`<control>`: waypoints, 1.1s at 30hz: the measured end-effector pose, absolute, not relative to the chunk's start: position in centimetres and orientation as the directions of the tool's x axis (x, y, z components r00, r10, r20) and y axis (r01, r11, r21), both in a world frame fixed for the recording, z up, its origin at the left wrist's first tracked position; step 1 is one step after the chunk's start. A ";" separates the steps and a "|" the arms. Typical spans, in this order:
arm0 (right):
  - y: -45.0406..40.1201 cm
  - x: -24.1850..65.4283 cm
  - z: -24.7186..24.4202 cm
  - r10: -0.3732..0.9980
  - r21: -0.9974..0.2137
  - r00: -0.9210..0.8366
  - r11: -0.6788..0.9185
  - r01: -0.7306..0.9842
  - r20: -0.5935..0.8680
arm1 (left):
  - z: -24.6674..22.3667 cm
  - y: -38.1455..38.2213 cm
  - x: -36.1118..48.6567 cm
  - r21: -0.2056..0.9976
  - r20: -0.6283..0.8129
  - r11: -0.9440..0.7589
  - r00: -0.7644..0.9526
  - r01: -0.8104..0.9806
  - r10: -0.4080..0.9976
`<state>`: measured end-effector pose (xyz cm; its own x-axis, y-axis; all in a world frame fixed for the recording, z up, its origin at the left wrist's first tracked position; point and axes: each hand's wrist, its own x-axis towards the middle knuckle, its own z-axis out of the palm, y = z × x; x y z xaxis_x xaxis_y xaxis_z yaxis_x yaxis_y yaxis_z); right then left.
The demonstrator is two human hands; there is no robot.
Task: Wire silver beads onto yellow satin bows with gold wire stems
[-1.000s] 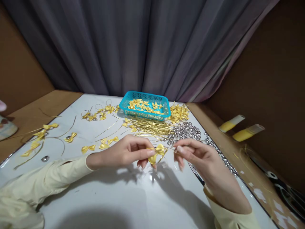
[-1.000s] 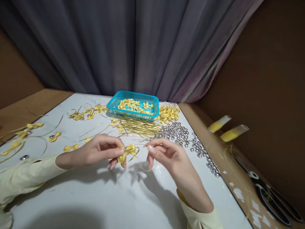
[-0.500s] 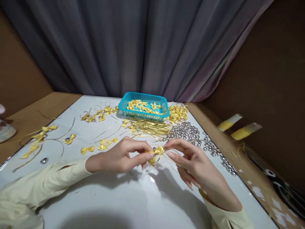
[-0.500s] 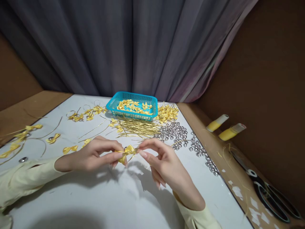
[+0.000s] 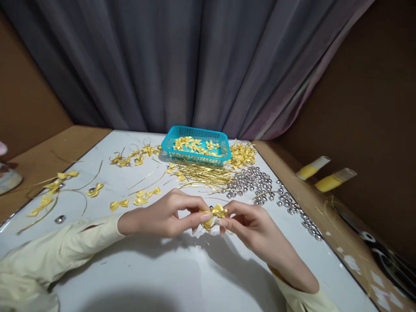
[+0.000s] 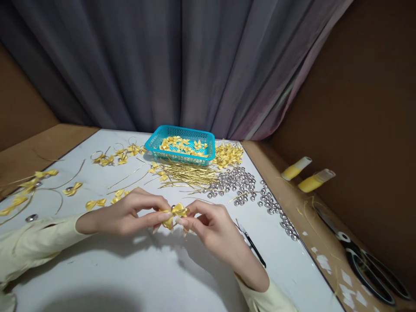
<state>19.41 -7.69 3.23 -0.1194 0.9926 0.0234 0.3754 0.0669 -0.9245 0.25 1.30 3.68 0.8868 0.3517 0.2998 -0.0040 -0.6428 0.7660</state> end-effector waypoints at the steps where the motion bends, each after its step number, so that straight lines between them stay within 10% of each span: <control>1: -7.7 19.4 3.2 0.992 -0.920 -0.121 0.088 0.381 0.045 | 3.7 1.3 0.2 0.775 0.294 -0.632 0.891 -0.009 0.347; 14: -8.0 21.4 4.6 0.998 -0.942 -0.014 -0.058 0.330 -0.066 | 4.7 1.5 -0.4 0.804 0.318 -0.593 0.875 -0.044 0.365; 33: -8.8 22.5 7.4 0.852 -0.914 0.364 0.274 0.300 0.376 | 3.7 1.5 0.0 0.567 0.403 -0.821 0.892 -0.066 0.206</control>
<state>22.53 -8.85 7.41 0.3639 0.8523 0.3757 0.3003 0.2744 -0.9135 -0.05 1.47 3.73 0.8918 0.2058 0.4029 -0.0665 -0.8212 0.5667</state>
